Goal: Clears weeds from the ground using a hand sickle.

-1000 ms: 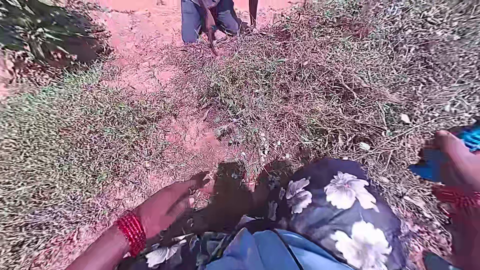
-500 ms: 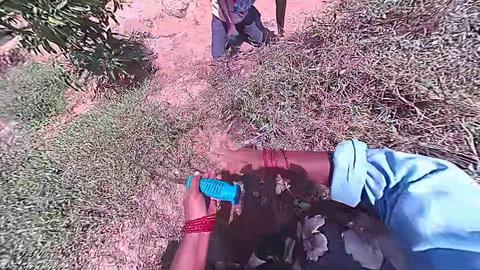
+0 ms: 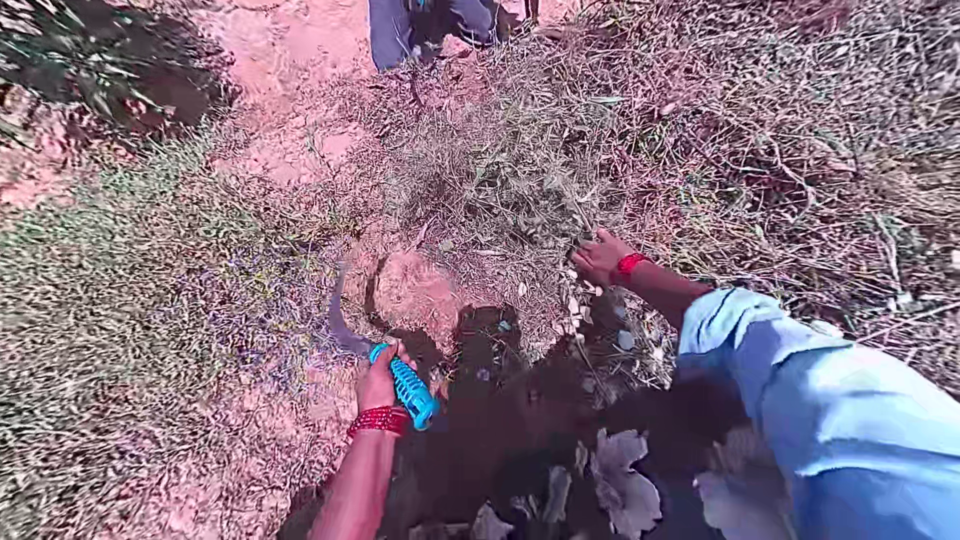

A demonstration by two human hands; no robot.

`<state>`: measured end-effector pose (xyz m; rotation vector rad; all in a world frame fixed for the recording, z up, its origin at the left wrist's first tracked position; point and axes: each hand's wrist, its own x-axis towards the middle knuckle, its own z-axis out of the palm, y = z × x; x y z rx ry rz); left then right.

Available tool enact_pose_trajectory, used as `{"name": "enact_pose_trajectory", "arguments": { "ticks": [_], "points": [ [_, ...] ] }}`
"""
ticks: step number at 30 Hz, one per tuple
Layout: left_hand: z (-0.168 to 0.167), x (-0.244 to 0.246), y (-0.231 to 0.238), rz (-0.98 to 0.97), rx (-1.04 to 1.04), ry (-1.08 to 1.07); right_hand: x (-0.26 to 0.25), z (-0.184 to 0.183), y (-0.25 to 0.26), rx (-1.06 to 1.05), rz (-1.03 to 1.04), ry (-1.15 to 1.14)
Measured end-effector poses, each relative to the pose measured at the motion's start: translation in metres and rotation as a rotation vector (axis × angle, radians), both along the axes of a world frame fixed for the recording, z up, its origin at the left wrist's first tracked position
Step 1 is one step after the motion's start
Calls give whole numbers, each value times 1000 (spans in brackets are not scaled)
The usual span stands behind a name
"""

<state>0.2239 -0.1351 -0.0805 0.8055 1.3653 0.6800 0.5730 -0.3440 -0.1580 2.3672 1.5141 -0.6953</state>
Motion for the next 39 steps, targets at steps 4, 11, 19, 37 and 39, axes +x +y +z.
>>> {"name": "enact_pose_trajectory", "arguments": {
  "ticks": [4, 11, 19, 37, 39],
  "points": [
    [0, -8, -2, -30, -30, 13, -27, 5, -9, -88, -41, 12],
    [-20, -18, 11, 41, 49, 42, -63, 48, 37, -304, -262, 39],
    [-29, -12, 42, 61, 165, 153, -158, 84, 113, -208, 330, 358],
    [-104, 46, -17, -718, 195, 569, -114, 84, 88, 498, 291, 334],
    [-115, -9, -36, -704, 194, 661, -112, 78, 110, 690, 421, 233]
  ]
}}
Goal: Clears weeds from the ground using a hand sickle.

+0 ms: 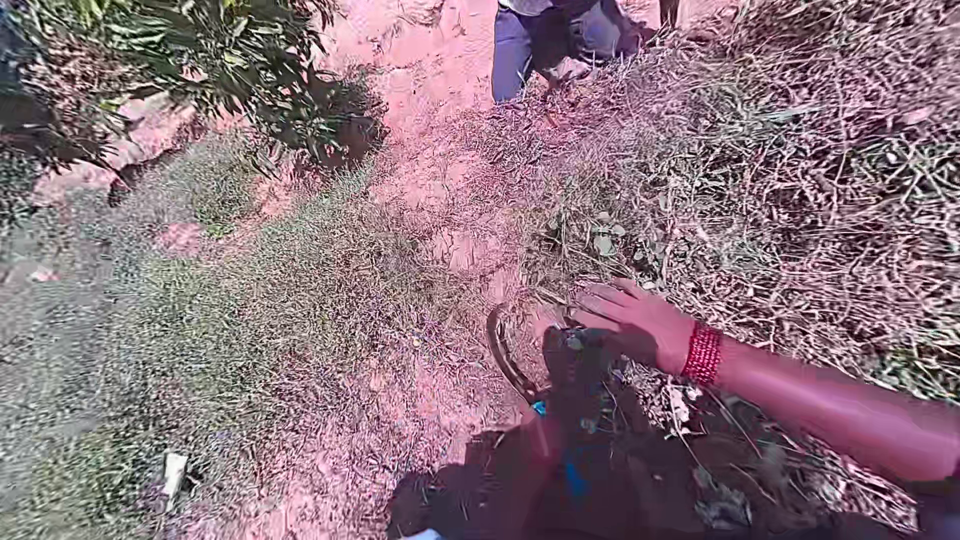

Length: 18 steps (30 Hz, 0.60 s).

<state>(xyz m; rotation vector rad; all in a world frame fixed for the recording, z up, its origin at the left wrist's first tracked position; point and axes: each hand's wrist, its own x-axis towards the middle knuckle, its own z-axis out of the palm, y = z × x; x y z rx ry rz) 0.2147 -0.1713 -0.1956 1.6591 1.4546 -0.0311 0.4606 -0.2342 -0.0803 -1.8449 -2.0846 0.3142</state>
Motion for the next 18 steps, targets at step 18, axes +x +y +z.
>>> {"name": "enact_pose_trajectory", "arguments": {
  "ticks": [18],
  "points": [
    [123, 5, 194, -410, 292, 567, 45, -83, -27, -797, -132, -230]
  ]
}}
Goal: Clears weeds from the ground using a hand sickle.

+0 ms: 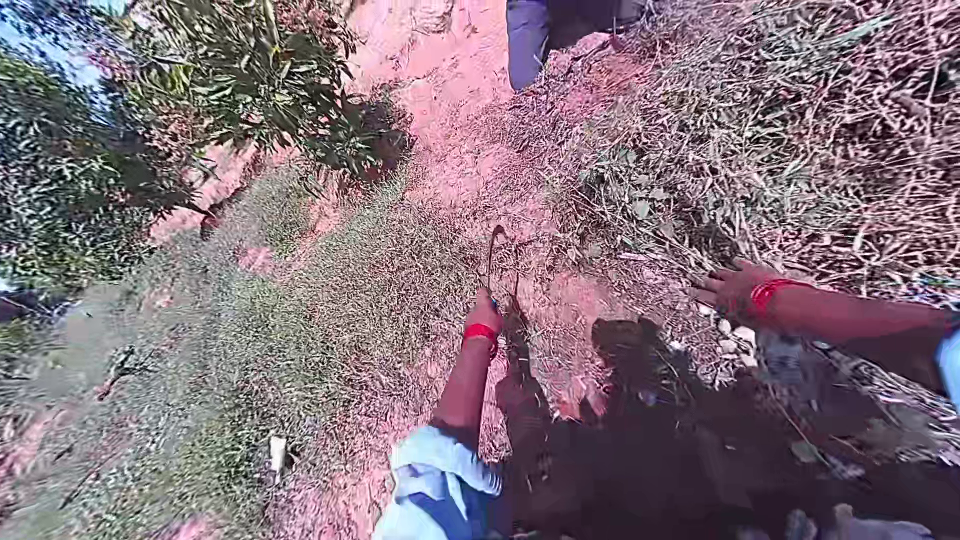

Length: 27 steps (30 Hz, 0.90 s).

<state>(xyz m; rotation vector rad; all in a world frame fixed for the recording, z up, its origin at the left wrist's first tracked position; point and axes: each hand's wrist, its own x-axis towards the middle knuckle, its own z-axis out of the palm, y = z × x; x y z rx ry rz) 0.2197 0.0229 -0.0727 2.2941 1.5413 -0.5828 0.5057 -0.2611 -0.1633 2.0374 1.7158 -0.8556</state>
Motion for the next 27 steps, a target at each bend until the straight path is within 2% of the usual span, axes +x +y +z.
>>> {"name": "enact_pose_trajectory", "arguments": {
  "ticks": [3, 5, 7, 9, 11, 13, 19, 23, 27],
  "points": [
    [-7, -42, 20, -112, -51, 270, 8, 4, -11, 2, 5, -9],
    [4, -98, 28, -116, -36, 402, 12, 8, -15, 11, 13, -19],
    [23, -174, 42, -66, 24, 530, 12, 9, -17, -6, 17, -20],
    [46, -262, 56, 90, 105, 567, 16, 1, -19, -7, 48, -33],
    [57, -342, 68, 321, 226, 499, 19, -1, -20, -8, 73, -44],
    [60, -383, 73, 472, 292, 381, 18, 0, -19, -8, 82, -49],
    [57, -396, 67, 641, 240, -60, 13, 4, -13, -60, 110, -99],
    [63, -372, 70, 673, 431, -200, 10, 6, -11, -78, 89, -93],
    [62, -328, 68, 835, 633, -448, 26, -4, -26, 1, 77, -80]
  ]
}}
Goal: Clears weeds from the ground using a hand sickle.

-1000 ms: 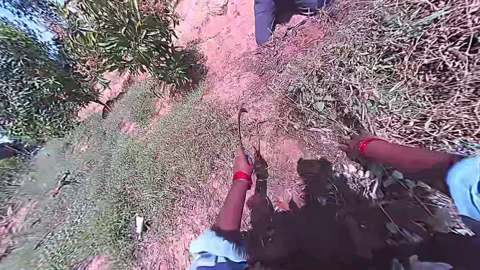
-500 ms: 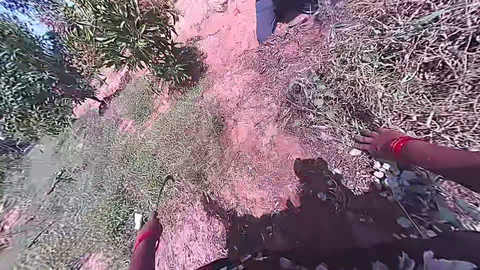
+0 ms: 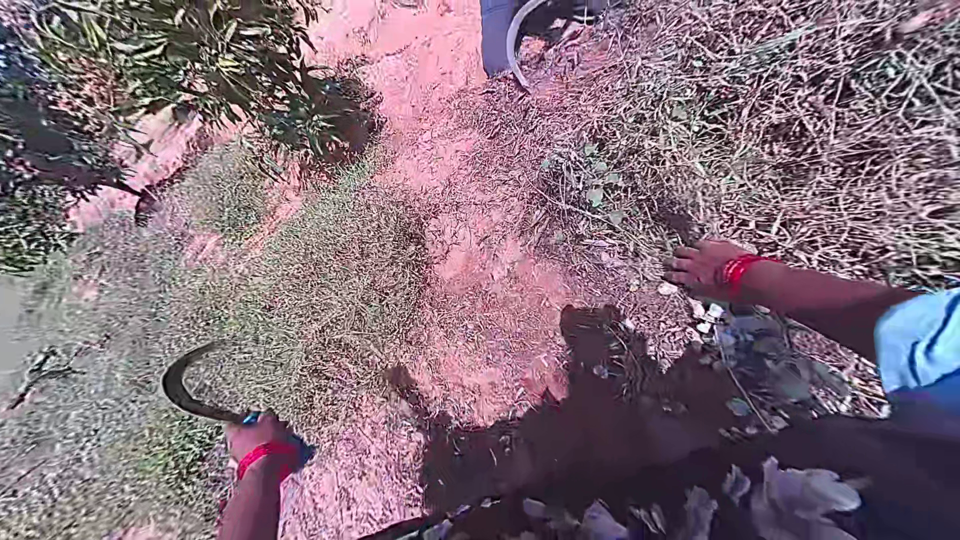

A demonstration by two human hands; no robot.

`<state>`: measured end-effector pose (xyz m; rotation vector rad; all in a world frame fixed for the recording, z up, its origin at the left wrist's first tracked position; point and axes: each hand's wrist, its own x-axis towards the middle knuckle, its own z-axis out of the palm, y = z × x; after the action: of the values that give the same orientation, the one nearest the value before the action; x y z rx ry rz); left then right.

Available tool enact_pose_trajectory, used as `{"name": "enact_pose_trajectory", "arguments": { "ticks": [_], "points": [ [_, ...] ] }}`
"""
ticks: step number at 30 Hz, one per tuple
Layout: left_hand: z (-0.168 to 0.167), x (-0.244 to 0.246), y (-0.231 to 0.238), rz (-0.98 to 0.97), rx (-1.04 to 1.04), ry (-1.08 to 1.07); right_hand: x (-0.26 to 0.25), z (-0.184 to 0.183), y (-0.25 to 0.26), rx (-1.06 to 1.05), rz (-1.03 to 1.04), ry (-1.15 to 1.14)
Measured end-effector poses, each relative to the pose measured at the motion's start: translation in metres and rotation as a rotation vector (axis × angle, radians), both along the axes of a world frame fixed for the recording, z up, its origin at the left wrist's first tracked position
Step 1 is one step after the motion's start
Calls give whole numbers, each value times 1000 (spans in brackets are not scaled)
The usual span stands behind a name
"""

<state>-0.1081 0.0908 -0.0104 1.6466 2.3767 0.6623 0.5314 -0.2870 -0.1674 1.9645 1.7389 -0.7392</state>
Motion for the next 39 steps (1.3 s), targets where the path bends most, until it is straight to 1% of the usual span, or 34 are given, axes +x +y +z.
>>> {"name": "enact_pose_trajectory", "arguments": {
  "ticks": [2, 4, 6, 8, 10, 13, 15, 17, 19, 21, 23, 25, 27, 28, 30, 31, 32, 34, 35, 37, 39],
  "points": [
    [6, 30, -1, -20, 85, -81, 20, -4, -21, 90, -24, -43],
    [14, 69, -11, -101, 71, -142, 46, -10, -51, 223, -92, -46],
    [18, 102, -27, -205, 13, -231, 58, 2, -69, 202, -173, -77],
    [17, 133, -47, -300, -92, -268, 54, 14, -72, 163, -225, -99],
    [8, 159, -68, -400, -194, -338, 55, 6, -75, 224, -190, -101],
    [-13, 196, -104, -488, -364, -433, 53, 5, -76, 196, -125, -62],
    [-31, 213, -129, -532, -455, -438, 47, 3, -79, 181, -165, -45],
    [-51, 227, -155, -604, -507, -436, 35, -5, -91, 252, -261, -16],
    [-71, 238, -181, -699, -531, -395, 27, -18, -102, 276, -364, -18],
    [-88, 250, -201, -845, -538, -294, 29, -28, -104, 308, -427, -23],
    [-91, 270, -216, -1040, -539, -152, 33, -24, -95, 318, -446, -6],
    [-85, 306, -230, -1264, -493, -14, 39, -16, -88, 332, -428, -2],
    [-78, 356, -250, -1392, -583, 157, 45, -18, -88, 315, -419, -24],
    [-80, 380, -262, -1404, -659, 229, 47, -20, -89, 297, -424, -29],
    [-96, 412, -279, -1417, -810, 287, 50, -21, -91, 281, -446, -26],
    [-109, 415, -284, -1409, -865, 301, 49, -19, -92, 265, -470, -14],
    [-120, 408, -287, -1396, -896, 309, 46, -19, -94, 258, -486, 1],
    [-126, 378, -283, -1380, -918, 415, 46, -18, -96, 279, -534, 35],
    [-124, 357, -277, -1363, -935, 510, 49, -16, -97, 276, -552, 56],
    [-127, 302, -252, -1297, -982, 651, 53, -19, -96, 267, -512, 69],
    [-131, 253, -228, -1273, -974, 643, 54, -20, -95, 285, -480, 82]
  ]
}}
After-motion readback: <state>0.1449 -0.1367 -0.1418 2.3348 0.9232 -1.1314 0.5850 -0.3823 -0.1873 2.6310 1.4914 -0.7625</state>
